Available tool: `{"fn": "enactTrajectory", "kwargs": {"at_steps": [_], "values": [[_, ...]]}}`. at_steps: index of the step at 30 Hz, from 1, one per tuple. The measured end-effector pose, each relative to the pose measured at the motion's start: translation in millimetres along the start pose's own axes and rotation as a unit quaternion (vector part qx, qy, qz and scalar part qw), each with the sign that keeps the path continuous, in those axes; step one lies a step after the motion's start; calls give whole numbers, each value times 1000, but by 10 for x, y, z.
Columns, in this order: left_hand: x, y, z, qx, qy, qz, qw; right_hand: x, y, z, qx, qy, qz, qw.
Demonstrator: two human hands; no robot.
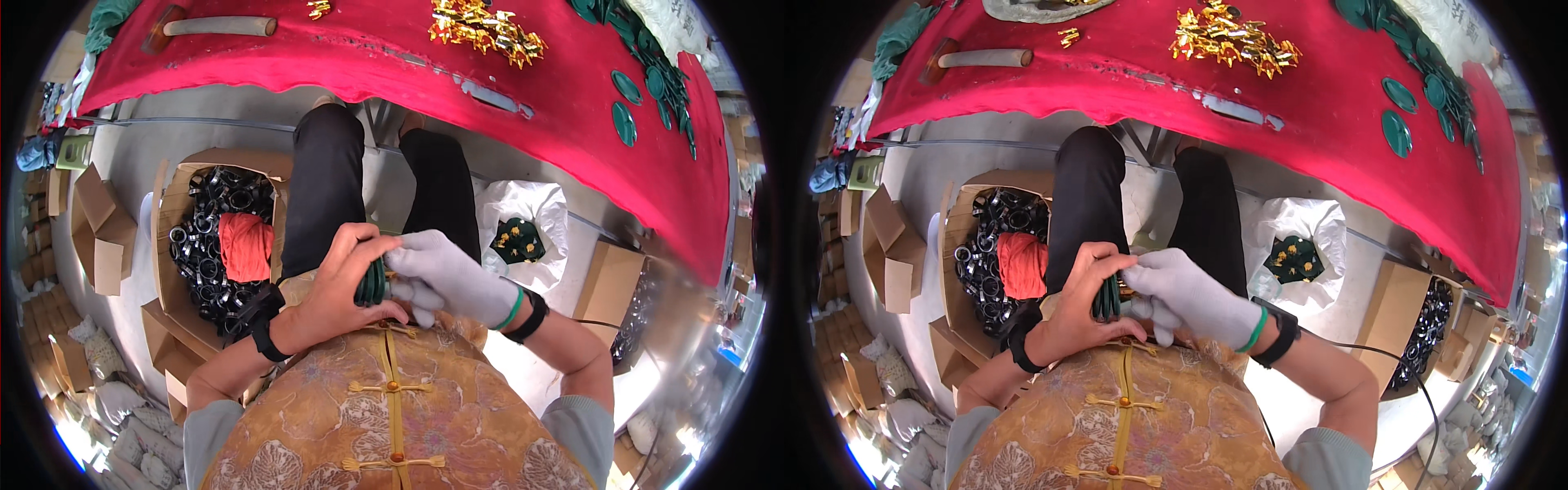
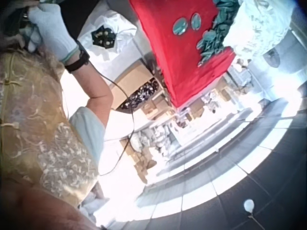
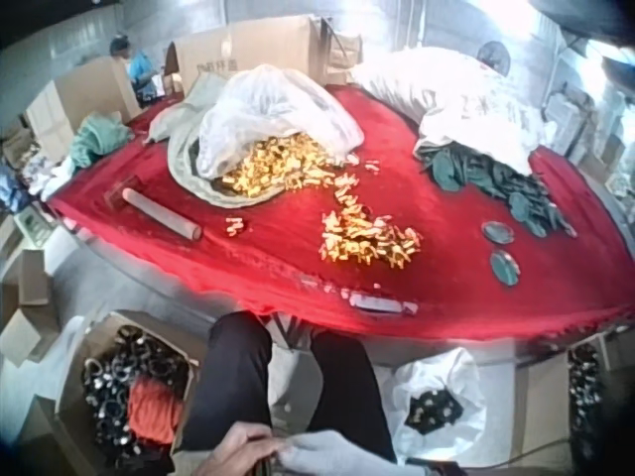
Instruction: Assemble small gold and green components in a manufacturing setting.
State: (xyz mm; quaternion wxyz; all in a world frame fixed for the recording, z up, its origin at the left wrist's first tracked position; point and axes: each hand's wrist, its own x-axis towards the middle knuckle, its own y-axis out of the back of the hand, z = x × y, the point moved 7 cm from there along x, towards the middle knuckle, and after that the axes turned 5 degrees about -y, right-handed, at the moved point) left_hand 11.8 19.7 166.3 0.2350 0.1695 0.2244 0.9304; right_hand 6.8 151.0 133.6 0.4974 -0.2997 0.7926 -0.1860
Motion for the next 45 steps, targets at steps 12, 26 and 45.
{"fn": "enactTrajectory", "kwargs": {"at_steps": [12, 26, 45], "values": [[-89, -19, 85, -225, 57, 9, 973, -390, -320, 58, -579, 412, 177, 680], [-11, 18, 267, -74, -50, -1, 996, -426, -224, -77, -360, 351, 171, 847], [-84, -685, -794, -576, 319, 63, 750, -483, 530, 270, -27, 179, 261, 948]]}}
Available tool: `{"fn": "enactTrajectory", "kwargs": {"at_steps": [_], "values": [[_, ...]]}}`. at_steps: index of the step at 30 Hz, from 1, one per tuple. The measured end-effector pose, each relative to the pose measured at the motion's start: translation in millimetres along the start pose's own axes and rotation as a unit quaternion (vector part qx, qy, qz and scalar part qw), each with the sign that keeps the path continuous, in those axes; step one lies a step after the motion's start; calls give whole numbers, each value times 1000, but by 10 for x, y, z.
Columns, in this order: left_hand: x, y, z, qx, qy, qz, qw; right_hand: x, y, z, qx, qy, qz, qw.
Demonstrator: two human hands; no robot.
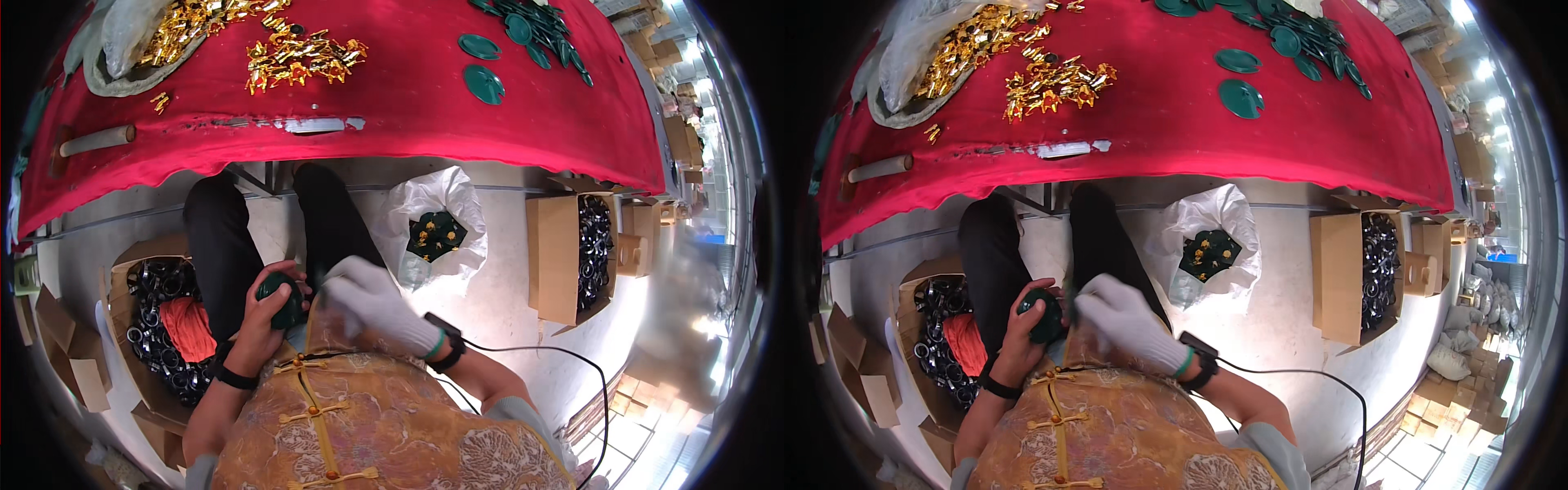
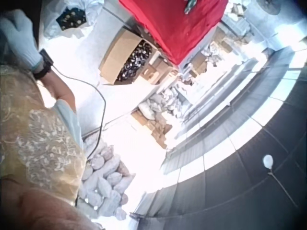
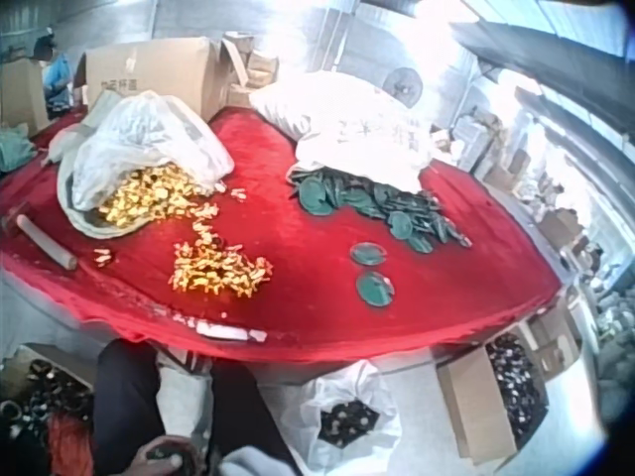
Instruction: Assemble small gold and green components in a manufacturing setting.
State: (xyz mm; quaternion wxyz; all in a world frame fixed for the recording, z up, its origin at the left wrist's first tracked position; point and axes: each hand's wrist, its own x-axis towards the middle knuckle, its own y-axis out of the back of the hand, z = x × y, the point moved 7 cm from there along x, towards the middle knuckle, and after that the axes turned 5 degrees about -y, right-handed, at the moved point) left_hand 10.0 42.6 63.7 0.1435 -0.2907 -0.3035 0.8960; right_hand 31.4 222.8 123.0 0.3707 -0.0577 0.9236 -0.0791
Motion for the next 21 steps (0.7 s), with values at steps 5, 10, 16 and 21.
{"fn": "enactTrajectory", "kwargs": {"at_steps": [5, 10, 16, 21], "values": [[83, -111, -8, -57, 15, -54, 997, 148, 1426, 390, -601, 145, 305, 724], [80, -136, 33, -112, -7, -64, 992, -84, 831, -239, -499, 282, 195, 796], [59, -138, 36, -137, 6, 24, 990, 35, -724, -581, -472, 418, -26, 776], [-18, -53, 48, -123, -32, -27, 992, 173, -757, -569, -452, 360, -47, 815]]}}
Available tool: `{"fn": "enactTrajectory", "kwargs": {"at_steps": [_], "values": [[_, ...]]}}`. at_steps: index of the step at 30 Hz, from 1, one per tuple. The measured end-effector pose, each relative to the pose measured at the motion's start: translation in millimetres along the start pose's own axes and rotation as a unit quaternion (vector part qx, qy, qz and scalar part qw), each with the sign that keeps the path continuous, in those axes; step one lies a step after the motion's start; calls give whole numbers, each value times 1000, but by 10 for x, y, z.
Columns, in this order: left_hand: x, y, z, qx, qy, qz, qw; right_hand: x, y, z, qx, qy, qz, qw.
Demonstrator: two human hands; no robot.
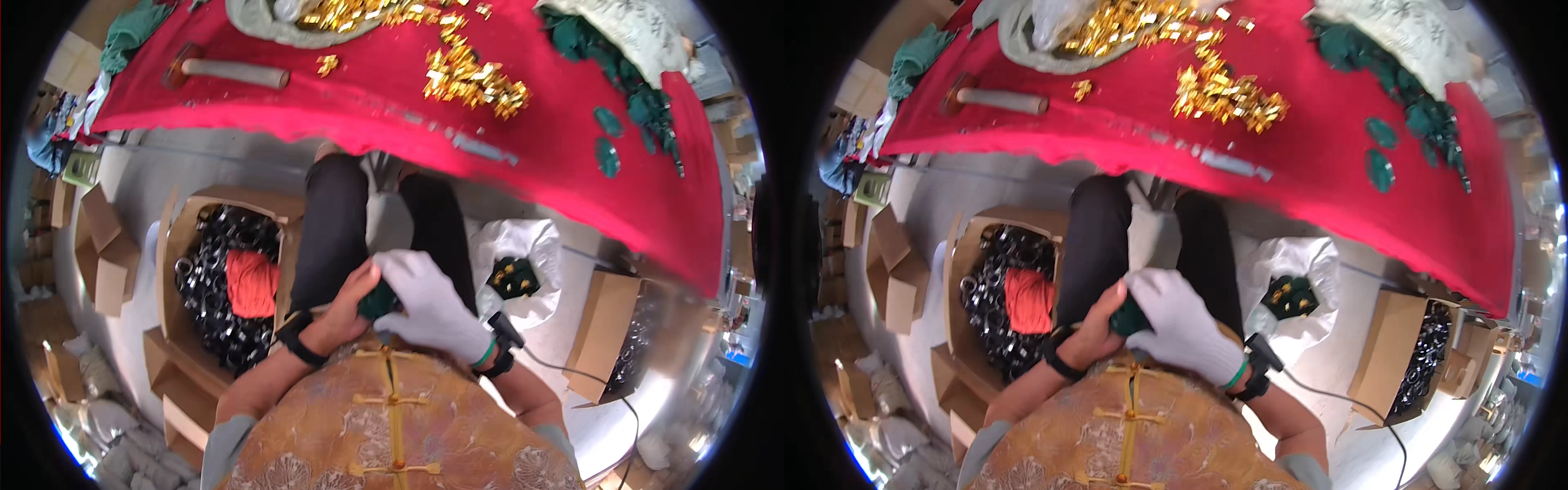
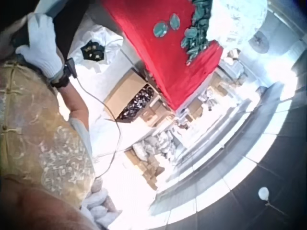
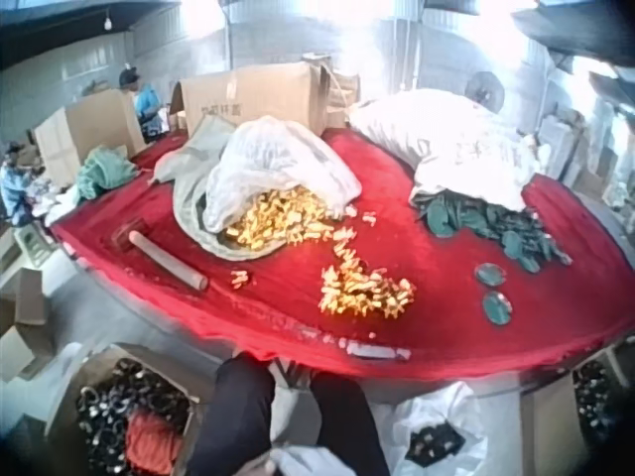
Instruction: Assemble small gold and green components in a manufacturing setting.
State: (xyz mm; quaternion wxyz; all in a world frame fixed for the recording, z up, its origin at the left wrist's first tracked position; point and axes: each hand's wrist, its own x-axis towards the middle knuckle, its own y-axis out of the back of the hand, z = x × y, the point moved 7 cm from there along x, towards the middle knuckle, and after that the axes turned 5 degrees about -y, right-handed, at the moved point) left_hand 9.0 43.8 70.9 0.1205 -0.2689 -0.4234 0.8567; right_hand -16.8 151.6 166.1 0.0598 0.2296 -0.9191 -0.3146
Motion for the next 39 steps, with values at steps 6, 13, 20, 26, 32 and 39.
{"fn": "enactTrajectory", "kwargs": {"at_steps": [6, 13, 20, 26, 32, 39], "values": [[-5, 168, 34, -17, 7, 23, 1000, 94, 318, -64, 16, 34, 34, 999], [30, 194, 130, -25, -26, -2, 999, 794, 1840, 440, -306, 7, 320, 897], [-6, 237, 110, -1, -33, 18, 999, 914, 1924, 692, -296, 19, 325, 898], [33, -33, 316, -48, -89, -61, 993, 535, 1402, 200, 107, -90, 142, 980], [27, -265, 440, 22, -92, -63, 994, 145, 423, -45, 35, 43, 64, 996], [-46, -117, 290, 149, -99, -43, 983, -22, 127, 55, 59, 39, 73, 995]]}}
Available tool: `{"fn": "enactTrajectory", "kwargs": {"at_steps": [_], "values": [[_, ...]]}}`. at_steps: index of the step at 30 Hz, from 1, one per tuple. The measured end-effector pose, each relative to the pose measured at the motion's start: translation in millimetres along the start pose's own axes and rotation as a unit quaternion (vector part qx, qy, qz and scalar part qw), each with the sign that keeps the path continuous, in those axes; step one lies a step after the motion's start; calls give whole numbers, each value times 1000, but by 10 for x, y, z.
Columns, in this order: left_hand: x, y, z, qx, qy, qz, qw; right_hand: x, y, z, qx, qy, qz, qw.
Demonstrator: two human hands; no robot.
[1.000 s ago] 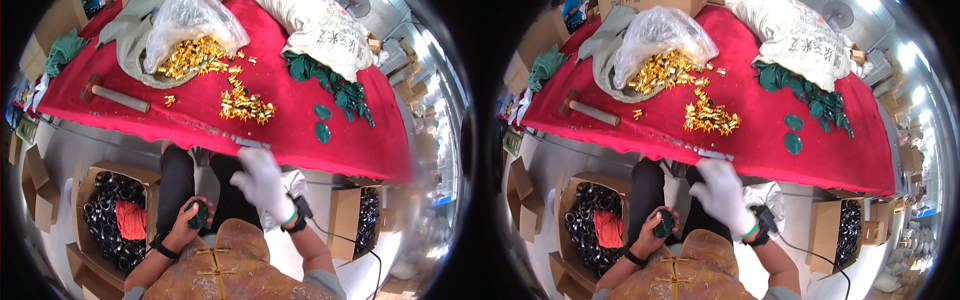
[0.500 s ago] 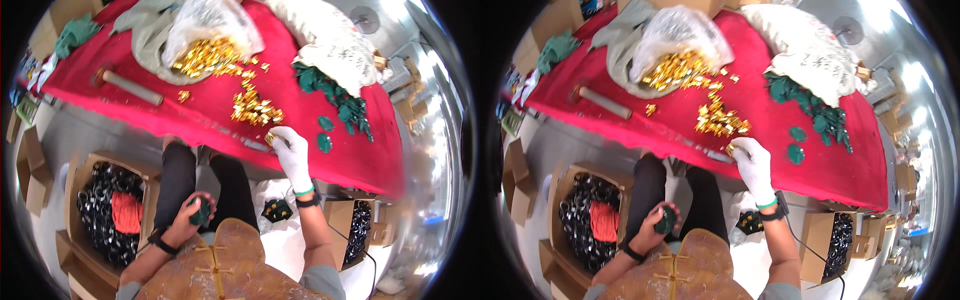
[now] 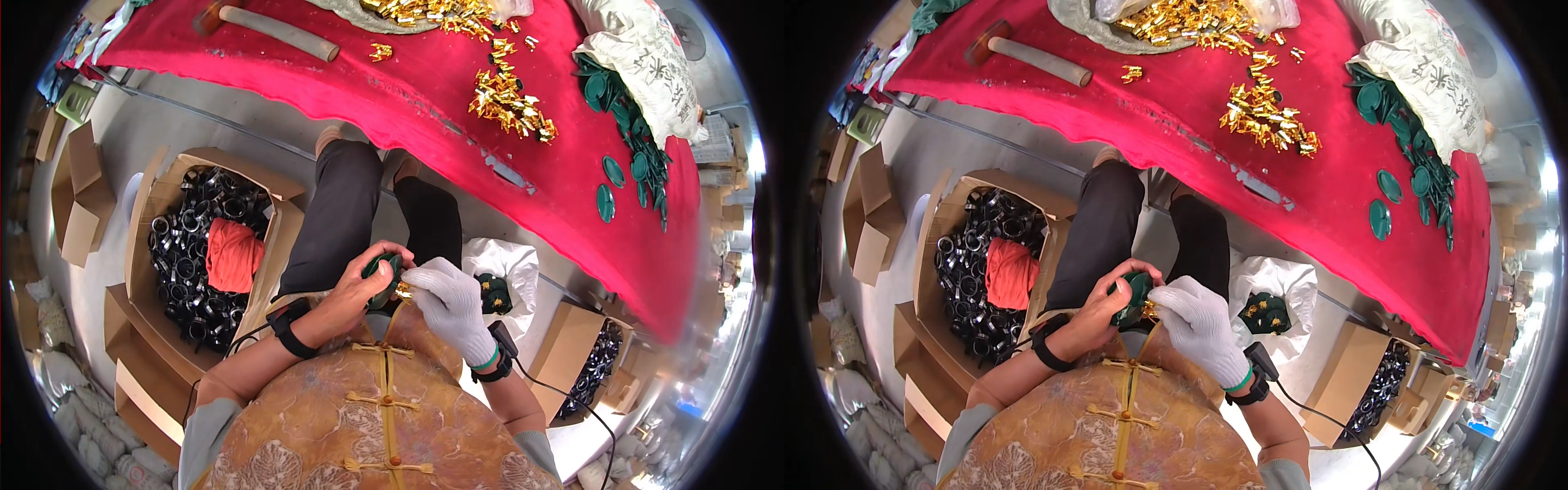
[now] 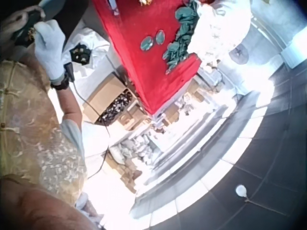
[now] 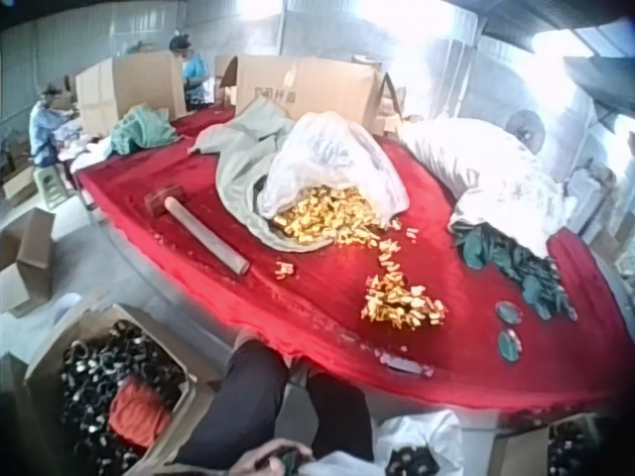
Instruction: Assemble small gold and green components in a manufacturing setting.
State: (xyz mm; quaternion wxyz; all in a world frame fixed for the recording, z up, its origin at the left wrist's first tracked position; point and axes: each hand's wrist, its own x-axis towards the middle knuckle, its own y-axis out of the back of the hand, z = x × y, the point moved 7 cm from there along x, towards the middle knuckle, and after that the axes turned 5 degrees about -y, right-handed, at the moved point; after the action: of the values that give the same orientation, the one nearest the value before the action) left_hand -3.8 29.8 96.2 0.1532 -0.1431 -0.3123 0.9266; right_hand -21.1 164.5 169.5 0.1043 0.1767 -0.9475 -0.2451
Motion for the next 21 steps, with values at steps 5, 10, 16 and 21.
{"fn": "enactTrajectory", "kwargs": {"at_steps": [5, 10, 16, 21], "values": [[0, 18, 93, 202, -56, 7, 978, -63, -80, -11, -49, 2, 34, 998], [-14, 97, -13, 163, 6, 23, 986, -108, -168, 23, -64, 24, 58, 996], [-20, 98, -71, 100, 35, 52, 993, -179, -232, 172, 22, -58, 93, 994], [14, 123, -29, 239, -65, 51, 968, -420, -534, 614, 427, -316, 70, 845]]}}
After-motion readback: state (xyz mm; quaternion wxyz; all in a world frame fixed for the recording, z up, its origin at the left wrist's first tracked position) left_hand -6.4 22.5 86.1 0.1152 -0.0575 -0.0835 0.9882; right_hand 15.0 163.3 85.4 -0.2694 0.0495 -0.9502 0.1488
